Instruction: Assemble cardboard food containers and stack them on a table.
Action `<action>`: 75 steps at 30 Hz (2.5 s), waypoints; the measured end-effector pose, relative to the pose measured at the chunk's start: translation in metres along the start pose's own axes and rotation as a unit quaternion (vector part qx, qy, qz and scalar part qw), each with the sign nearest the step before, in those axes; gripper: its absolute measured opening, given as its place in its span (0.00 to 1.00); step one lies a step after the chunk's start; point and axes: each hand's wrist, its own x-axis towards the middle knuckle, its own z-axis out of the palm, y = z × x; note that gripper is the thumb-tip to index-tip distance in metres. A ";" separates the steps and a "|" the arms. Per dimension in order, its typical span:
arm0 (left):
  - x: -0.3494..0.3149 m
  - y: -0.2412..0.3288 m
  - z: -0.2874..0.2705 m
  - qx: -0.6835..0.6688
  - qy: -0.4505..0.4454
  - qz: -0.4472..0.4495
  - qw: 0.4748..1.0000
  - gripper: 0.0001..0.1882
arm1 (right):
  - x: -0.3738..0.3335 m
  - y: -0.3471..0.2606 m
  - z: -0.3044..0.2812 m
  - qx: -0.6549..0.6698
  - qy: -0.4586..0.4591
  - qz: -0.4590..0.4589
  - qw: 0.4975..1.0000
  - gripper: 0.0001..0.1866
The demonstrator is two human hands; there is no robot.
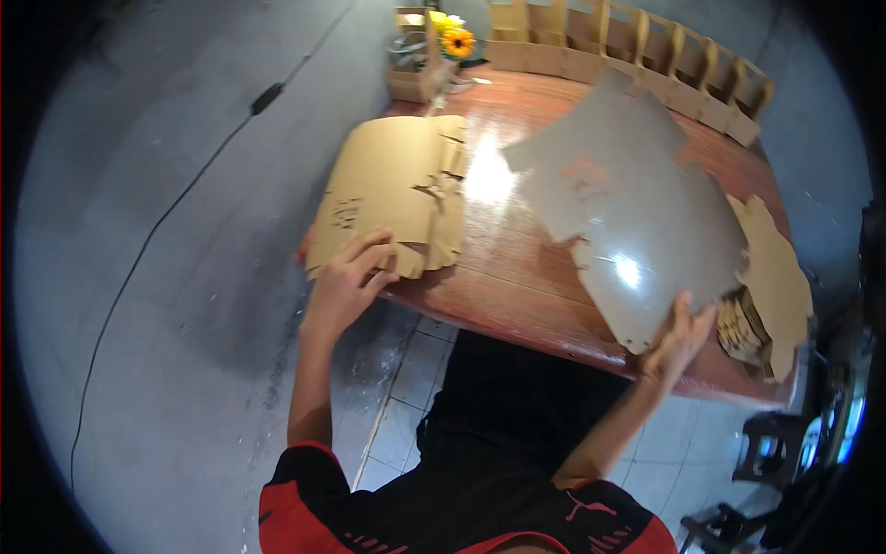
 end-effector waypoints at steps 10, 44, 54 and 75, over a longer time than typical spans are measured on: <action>0.009 0.039 0.032 -0.410 0.165 -0.106 0.891 0.44 | -0.034 0.009 0.044 0.038 -0.176 -0.008 0.984 0.30; -0.027 -0.084 -0.021 0.014 0.294 -0.229 0.928 0.15 | -0.131 0.043 0.180 -0.273 -0.566 -0.196 0.753 0.33; -0.060 -0.037 0.005 -0.367 0.225 -0.371 0.823 0.24 | -0.139 0.035 0.184 -0.306 -0.558 -0.287 0.716 0.26; 0.047 0.047 0.023 -0.300 0.426 -0.076 0.850 0.06 | -0.122 0.003 0.264 -0.306 -0.469 -0.350 0.751 0.30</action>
